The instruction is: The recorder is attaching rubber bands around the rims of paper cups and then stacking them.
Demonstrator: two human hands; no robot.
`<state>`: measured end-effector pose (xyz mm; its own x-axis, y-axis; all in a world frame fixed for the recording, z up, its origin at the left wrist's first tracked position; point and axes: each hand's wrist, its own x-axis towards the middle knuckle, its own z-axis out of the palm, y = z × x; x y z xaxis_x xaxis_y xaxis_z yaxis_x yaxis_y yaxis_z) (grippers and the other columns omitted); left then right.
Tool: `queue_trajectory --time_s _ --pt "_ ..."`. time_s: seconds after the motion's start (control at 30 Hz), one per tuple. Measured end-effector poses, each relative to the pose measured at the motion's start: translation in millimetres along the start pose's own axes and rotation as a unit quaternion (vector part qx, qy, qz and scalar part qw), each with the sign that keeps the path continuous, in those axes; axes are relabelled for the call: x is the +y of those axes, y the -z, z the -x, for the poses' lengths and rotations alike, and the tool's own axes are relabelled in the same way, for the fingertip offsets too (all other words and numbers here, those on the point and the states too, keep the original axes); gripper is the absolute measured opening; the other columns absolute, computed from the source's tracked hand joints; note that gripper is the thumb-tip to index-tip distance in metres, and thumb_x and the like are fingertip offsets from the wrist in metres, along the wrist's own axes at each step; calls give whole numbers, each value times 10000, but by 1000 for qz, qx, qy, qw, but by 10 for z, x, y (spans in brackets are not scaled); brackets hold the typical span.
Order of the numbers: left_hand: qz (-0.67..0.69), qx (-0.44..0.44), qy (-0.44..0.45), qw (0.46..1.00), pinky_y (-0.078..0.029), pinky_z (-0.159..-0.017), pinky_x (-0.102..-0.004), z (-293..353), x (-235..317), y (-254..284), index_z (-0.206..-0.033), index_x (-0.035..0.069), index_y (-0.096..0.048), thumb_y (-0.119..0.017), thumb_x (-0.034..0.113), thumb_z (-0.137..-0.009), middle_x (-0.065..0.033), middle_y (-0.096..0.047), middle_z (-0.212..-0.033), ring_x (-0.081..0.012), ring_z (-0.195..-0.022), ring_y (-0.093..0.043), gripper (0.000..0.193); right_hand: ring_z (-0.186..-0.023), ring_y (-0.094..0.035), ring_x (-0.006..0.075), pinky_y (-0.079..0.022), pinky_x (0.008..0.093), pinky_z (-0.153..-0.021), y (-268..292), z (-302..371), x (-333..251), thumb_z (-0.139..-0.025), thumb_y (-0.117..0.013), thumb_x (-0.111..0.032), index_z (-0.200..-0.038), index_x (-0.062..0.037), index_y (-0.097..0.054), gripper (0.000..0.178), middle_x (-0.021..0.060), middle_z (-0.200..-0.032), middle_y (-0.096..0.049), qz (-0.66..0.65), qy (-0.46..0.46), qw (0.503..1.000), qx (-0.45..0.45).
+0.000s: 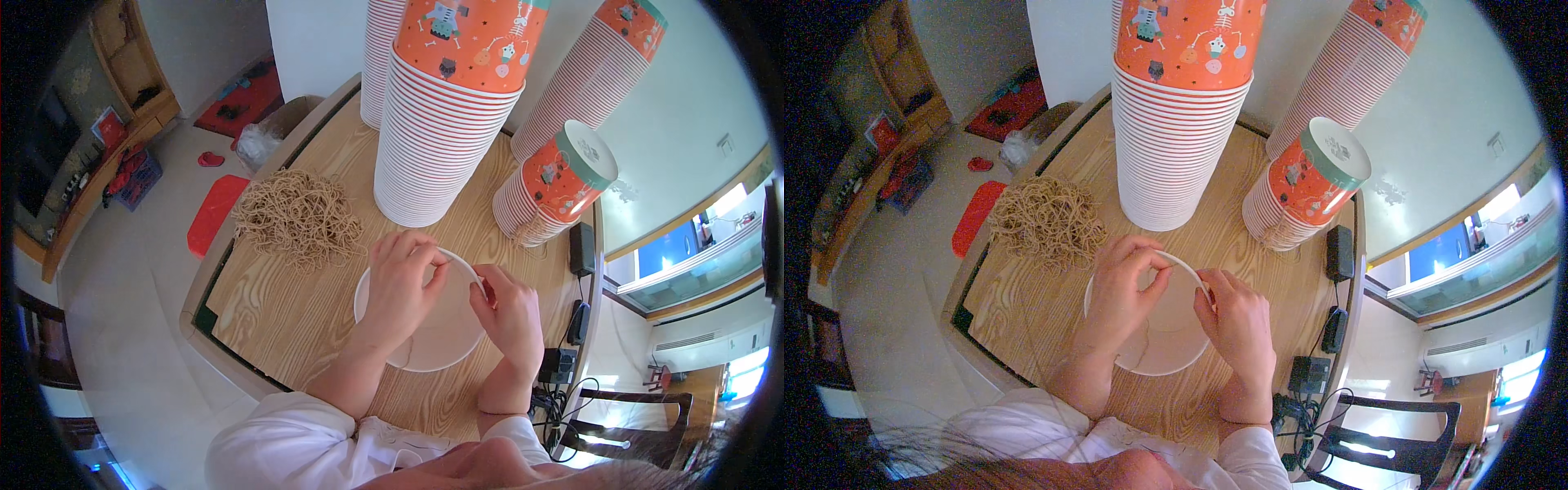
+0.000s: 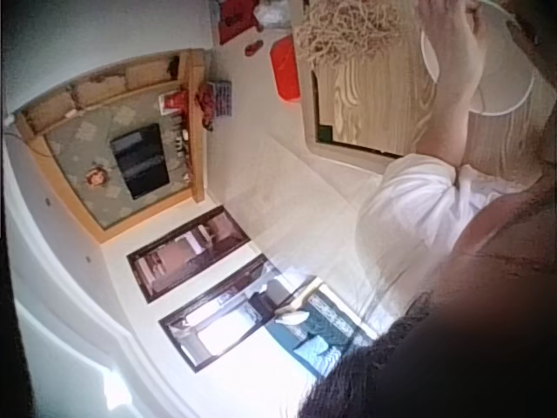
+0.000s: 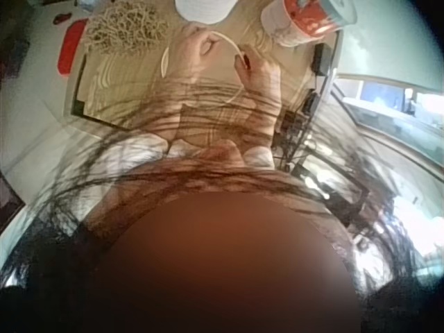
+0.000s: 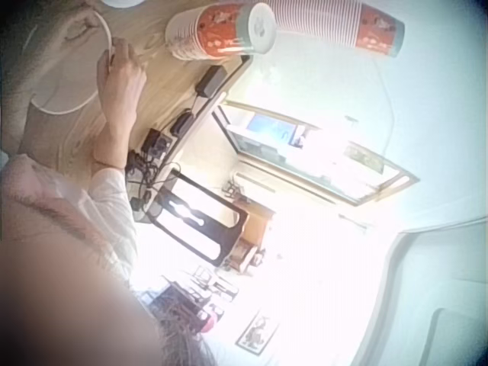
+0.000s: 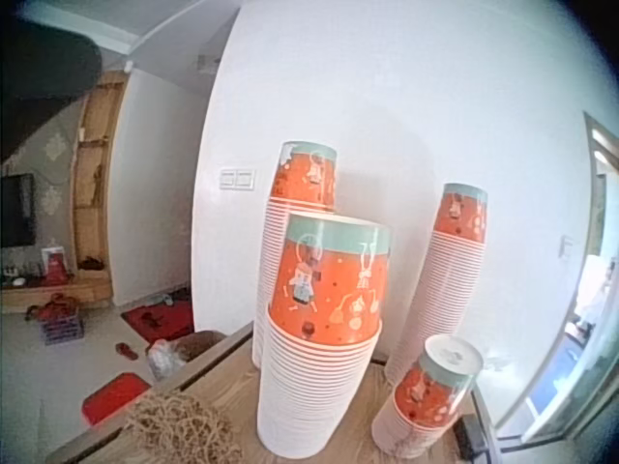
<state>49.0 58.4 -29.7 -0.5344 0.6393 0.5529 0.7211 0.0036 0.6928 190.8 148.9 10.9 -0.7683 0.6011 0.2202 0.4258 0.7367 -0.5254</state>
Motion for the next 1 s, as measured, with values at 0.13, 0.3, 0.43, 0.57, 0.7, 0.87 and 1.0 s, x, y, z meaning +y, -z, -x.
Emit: queue_trajectory --time_s 0.13,0.3,0.43,0.57,0.7,0.87,1.0 --pt "-2 3 -4 1000 -382 -861 -418 -28 5 -5 -760 86 -592 -711 60 -702 -26 -575 -930 -254 -929 -536 135 -636 -627 262 -497 377 -587 28 -1 -30 -824 -631 -139 -987 -68 -623 178 104 -773 -619 -10 -7 1000 -1" --pt "39 28 -58 997 -405 -829 -401 -86 20 41 -773 100 -609 -722 42 -689 -17 -598 -927 -247 -921 -546 152 -658 -605 253 -482 345 -596 148 -5 -22 -841 -651 -138 -957 -30 -636 159 123 -743 -593 -104 42 994 18" --pt "57 64 -132 987 -431 -788 -382 -90 117 68 -786 109 -625 -740 25 -669 -5 -629 -947 -238 -897 -565 184 -729 -596 143 -457 254 -671 165 -19 148 -835 -645 -61 -1016 23 -637 200 94 -778 -604 -163 73 983 51" --pt "50 80 -155 983 -439 -769 -378 -61 200 114 -791 111 -633 -750 30 -661 -4 -637 -954 -236 -887 -572 193 -756 -553 98 -436 237 -691 136 -19 131 -833 -640 -22 -1056 13 -636 226 45 -847 -602 -305 59 948 64" --pt "54 101 -182 977 -439 -765 -373 -65 198 96 -796 116 -643 -763 35 -643 -6 -635 -950 -245 -878 -576 211 -752 -522 118 -433 251 -692 116 -22 206 -800 -684 -17 -1079 -7 -656 281 38 -853 -576 -355 54 932 42" --pt "51 106 -197 973 -434 -766 -380 -56 244 115 -800 126 -648 -781 56 -628 1 -630 -958 -247 -879 -578 229 -752 -520 110 -422 236 -689 130 -22 126 -794 -691 -14 -1010 -18 -691 216 36 -842 -579 -381 58 921 59" --pt "37 88 -211 973 -420 -793 -378 -57 251 124 -811 135 -651 -790 71 -626 9 -623 -981 -245 -899 -574 240 -739 -525 108 -418 229 -667 95 -50 119 -793 -696 -16 -941 -33 -717 151 38 -831 -595 -394 63 914 72"
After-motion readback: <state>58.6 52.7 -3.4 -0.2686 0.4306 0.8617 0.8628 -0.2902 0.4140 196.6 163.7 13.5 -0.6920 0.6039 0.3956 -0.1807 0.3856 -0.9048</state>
